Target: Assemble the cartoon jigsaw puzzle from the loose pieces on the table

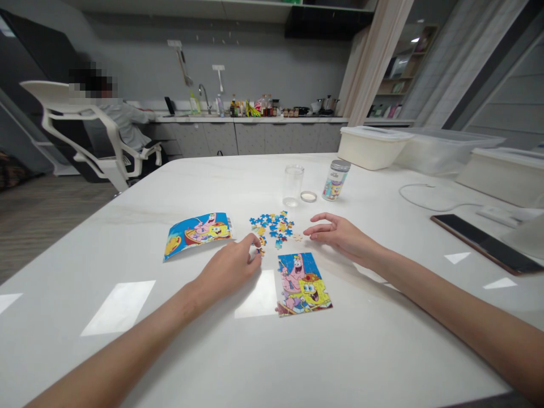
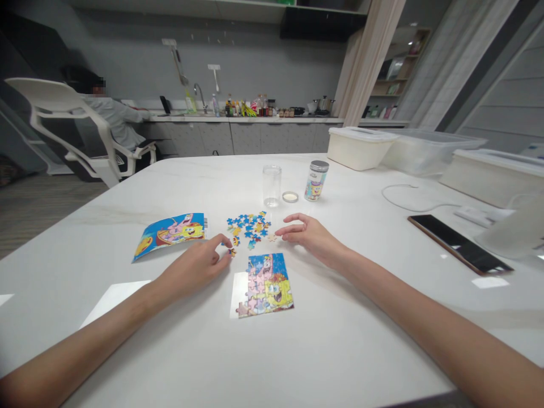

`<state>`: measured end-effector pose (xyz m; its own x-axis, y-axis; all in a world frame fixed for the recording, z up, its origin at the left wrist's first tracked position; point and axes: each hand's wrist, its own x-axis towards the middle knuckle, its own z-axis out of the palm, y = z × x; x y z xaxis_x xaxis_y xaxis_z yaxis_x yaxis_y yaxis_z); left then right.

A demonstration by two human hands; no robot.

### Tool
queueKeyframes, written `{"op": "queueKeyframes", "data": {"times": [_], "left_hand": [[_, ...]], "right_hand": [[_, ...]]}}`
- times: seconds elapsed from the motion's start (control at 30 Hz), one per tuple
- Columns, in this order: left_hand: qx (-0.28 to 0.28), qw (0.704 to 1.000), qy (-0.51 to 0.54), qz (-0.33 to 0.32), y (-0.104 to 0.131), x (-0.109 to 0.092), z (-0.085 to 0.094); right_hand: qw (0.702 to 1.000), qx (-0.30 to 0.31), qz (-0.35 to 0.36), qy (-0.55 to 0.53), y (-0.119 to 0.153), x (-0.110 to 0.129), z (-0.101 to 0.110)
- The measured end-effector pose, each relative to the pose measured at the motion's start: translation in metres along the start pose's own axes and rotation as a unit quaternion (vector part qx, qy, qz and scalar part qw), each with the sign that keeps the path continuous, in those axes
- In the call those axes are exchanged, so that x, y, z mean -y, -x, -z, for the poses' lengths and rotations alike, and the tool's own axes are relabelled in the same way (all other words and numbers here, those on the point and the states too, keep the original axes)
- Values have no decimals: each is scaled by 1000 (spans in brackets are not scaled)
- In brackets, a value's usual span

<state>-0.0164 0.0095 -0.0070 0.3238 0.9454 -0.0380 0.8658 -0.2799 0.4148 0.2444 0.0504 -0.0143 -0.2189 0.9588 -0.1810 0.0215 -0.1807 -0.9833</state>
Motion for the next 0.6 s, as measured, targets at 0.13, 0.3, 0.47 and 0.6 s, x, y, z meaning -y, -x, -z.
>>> {"op": "queueKeyframes", "data": {"times": [0.13,0.3,0.47,0.6], "left_hand": [[-1,1000,-3,0,0,0,0],[3,1000,-1,-1,0,-2,1],[2,1000,-3,-1,0,-2,2],[3,1000,-6,3,0,-3,2]], "right_hand": [[1000,-14,-1,-10,2,2,-2],[999,-14,-11,-34,0,0,-3],[999,-19,-18,-30,-3,0,-3],[997,-15,-39,-62,-3,4,-1]]}}
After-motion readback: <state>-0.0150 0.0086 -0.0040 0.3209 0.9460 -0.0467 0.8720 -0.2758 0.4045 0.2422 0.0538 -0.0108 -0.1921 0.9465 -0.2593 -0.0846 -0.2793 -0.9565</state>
